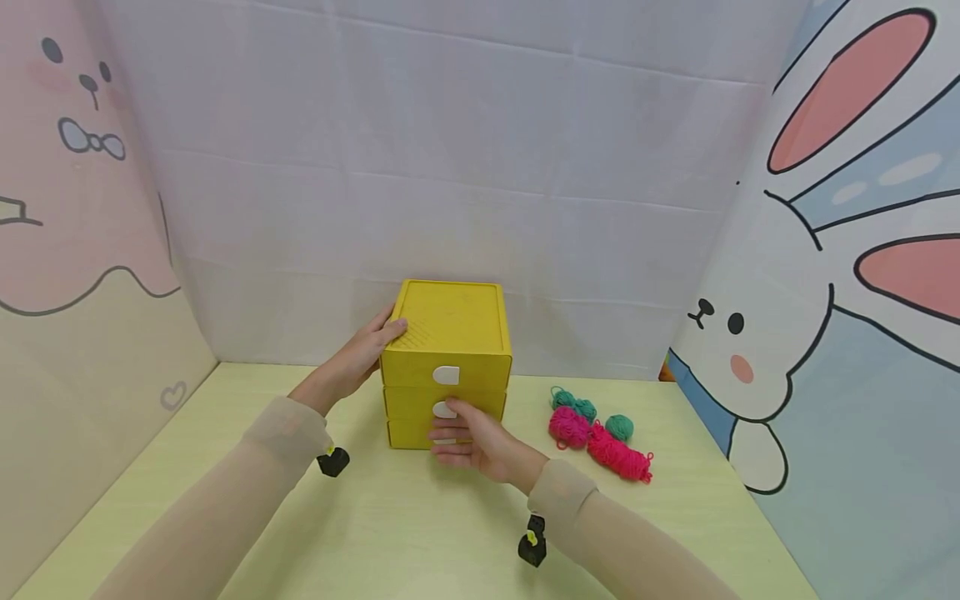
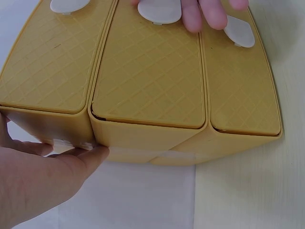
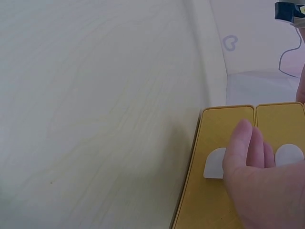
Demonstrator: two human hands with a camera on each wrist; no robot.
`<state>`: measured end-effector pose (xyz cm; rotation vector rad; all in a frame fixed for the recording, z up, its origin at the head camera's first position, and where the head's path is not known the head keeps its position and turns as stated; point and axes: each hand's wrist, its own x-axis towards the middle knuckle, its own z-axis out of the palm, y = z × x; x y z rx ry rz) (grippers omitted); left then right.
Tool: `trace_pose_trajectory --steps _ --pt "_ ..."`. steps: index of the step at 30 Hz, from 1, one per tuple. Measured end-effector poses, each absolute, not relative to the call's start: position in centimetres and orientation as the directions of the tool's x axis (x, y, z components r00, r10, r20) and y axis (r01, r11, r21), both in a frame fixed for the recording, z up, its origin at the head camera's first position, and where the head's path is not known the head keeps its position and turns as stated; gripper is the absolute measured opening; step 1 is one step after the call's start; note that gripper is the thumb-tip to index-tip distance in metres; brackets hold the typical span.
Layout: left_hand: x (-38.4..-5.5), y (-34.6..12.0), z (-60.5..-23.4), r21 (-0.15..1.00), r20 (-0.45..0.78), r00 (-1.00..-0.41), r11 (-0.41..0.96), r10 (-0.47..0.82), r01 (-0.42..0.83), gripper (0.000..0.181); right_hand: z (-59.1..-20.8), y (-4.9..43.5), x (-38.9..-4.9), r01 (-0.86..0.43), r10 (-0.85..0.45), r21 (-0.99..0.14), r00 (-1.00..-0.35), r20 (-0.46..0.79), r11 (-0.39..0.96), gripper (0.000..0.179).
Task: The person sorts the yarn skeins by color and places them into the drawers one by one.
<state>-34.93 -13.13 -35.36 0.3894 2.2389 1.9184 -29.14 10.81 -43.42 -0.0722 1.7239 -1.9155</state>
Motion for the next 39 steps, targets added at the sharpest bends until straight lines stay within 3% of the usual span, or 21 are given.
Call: trace_pose_trajectory --steps 17,39 --pt "-34.6 -13.1 -35.1 0.985 0.056 -0.947 0.137 0.318 0.104 0.075 -43.5 11.3 -28.9 0.34 -0.457 -0.94 -0.84 -0.293 -0.022 0.066" --pt "-34.8 -13.2 -35.3 0.986 0.043 -0.951 0.14 0.306 0.09 0.077 -43.4 12.0 -25.8 0.34 -0.534 -0.94 -0.793 -0.294 0.012 0.07"
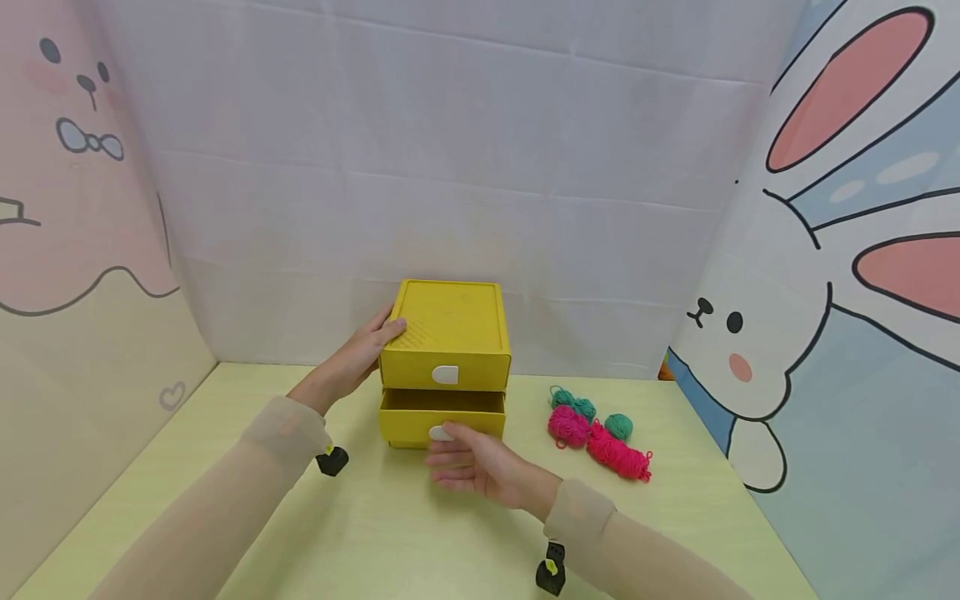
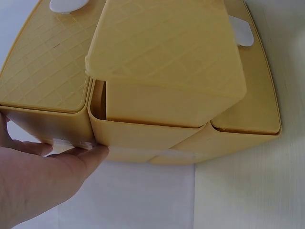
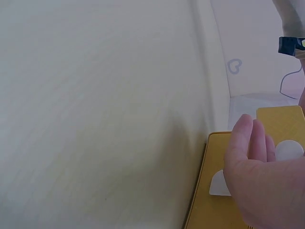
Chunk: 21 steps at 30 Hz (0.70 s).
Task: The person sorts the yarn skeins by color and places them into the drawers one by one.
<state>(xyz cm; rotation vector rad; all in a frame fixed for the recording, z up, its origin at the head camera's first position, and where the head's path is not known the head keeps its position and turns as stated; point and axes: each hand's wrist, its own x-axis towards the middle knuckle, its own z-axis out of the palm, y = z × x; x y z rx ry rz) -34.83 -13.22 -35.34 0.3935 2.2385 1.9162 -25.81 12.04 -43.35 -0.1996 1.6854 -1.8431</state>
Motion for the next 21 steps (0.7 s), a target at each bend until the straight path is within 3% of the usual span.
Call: trace_pose_trajectory --steps 21 --pt "-34.6 -13.2 -35.3 0.986 0.041 -0.951 0.142 0.307 0.088 0.075 -43.7 12.8 -22.9 0.4 -0.56 -0.916 -0.753 -0.346 0.028 0.071"
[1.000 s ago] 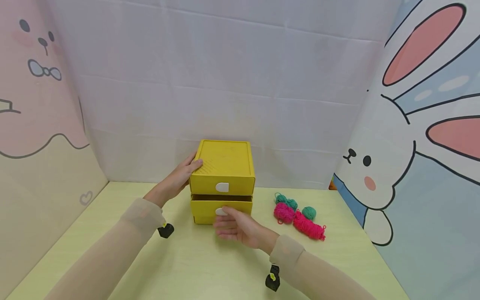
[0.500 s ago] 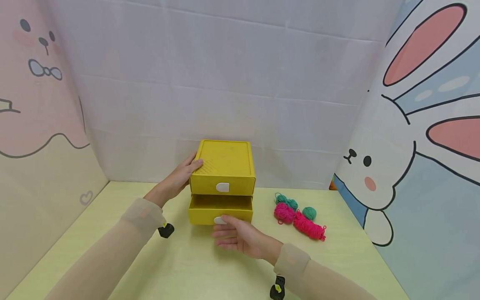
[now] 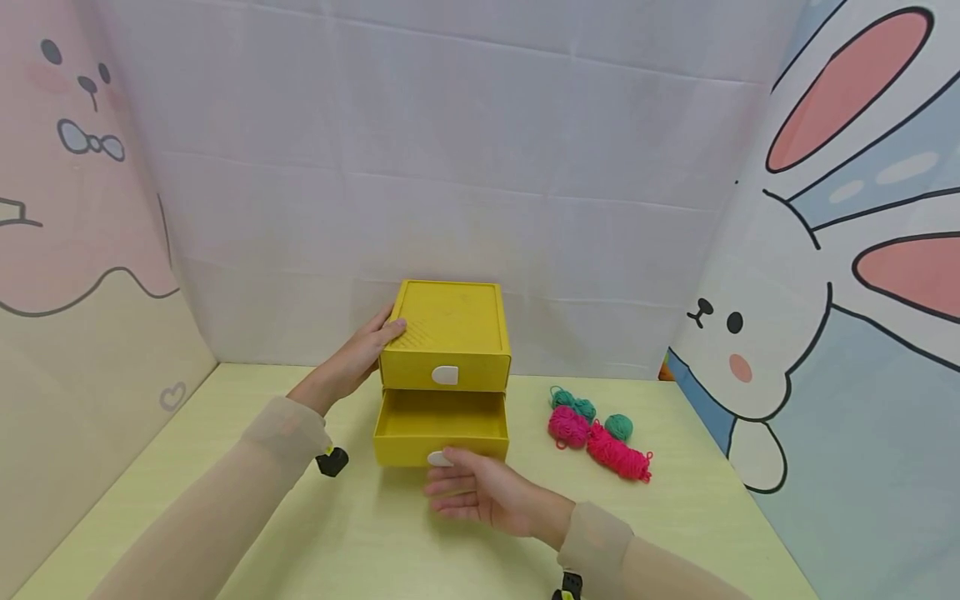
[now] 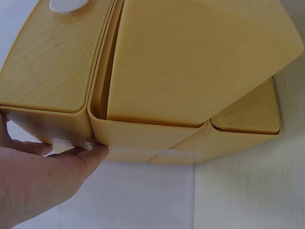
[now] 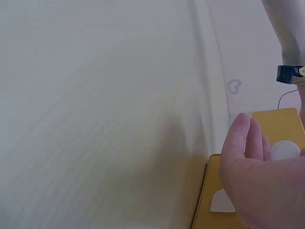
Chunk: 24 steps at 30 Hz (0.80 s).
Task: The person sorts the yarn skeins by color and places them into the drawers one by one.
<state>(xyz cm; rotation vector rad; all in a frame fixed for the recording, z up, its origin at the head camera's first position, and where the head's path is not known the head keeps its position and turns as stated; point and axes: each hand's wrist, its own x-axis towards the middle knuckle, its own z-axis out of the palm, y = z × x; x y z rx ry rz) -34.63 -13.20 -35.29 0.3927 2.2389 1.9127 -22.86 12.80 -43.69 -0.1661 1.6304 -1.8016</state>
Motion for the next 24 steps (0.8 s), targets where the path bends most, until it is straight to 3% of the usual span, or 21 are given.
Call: trace_pose_trajectory --steps 24 --pt "-34.5 -13.1 -35.1 0.987 0.038 -0.952 0.139 0.305 0.084 0.076 -43.6 13.2 -21.2 0.378 -0.577 -0.924 -0.74 -0.345 0.067 0.065"
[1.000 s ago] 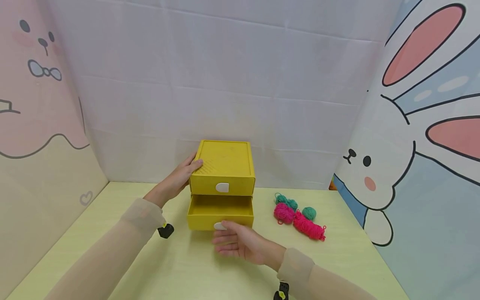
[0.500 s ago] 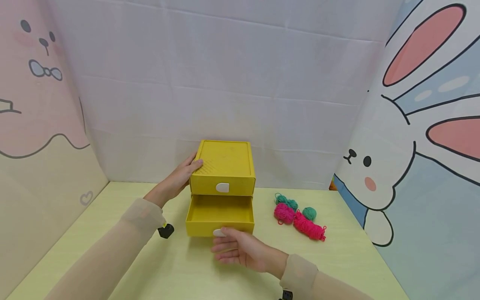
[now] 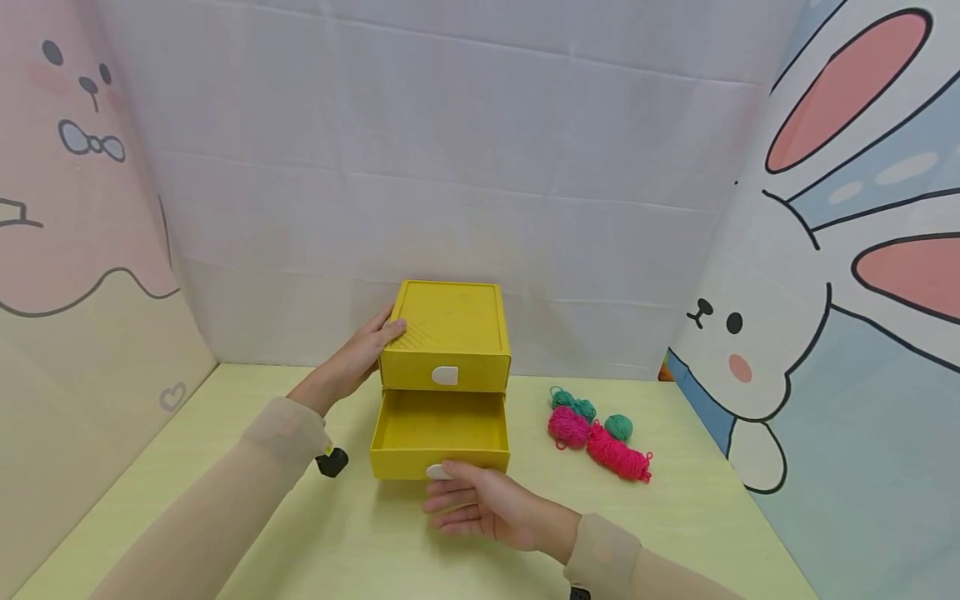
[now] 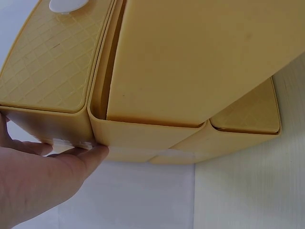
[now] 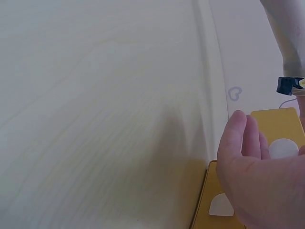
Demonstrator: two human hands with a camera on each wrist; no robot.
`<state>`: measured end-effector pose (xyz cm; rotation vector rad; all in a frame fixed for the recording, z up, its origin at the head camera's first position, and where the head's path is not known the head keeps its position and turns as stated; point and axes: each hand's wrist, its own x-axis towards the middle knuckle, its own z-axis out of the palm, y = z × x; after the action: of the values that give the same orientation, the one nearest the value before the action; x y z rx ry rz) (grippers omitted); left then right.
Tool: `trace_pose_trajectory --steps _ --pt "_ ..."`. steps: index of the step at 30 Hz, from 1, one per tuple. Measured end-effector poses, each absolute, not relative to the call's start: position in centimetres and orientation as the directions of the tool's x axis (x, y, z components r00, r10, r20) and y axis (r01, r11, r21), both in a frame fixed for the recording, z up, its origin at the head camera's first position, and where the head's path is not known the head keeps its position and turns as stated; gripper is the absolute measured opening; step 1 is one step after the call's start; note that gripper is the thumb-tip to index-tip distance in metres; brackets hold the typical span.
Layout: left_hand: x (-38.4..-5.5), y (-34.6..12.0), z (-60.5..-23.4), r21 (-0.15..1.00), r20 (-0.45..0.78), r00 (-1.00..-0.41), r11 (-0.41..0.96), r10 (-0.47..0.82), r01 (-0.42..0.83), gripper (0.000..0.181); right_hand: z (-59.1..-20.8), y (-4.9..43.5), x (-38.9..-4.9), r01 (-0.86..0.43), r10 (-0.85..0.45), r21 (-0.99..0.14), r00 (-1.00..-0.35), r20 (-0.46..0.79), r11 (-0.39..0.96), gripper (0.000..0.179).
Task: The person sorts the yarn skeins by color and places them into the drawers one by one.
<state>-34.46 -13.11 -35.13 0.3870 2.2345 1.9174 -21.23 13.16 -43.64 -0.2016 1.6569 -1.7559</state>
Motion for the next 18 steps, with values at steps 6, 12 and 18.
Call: trace_pose_trajectory --steps 6,12,18 --pt "-34.4 -13.3 -35.2 0.986 0.039 -0.951 0.143 0.306 0.087 0.076 -43.6 13.7 -21.5 0.37 -0.606 -0.923 -0.712 -0.355 0.106 0.069" --pt "-34.5 -13.3 -35.3 0.987 0.039 -0.951 0.139 0.306 0.085 0.077 -43.3 15.5 -21.8 0.333 -0.651 -0.926 -0.665 -0.366 0.18 0.062" --pt "-34.6 -13.3 -35.3 0.986 0.042 -0.951 0.144 0.307 0.09 0.076 -42.6 18.7 -21.8 0.245 -0.688 -0.936 -0.634 -0.353 0.255 0.05"
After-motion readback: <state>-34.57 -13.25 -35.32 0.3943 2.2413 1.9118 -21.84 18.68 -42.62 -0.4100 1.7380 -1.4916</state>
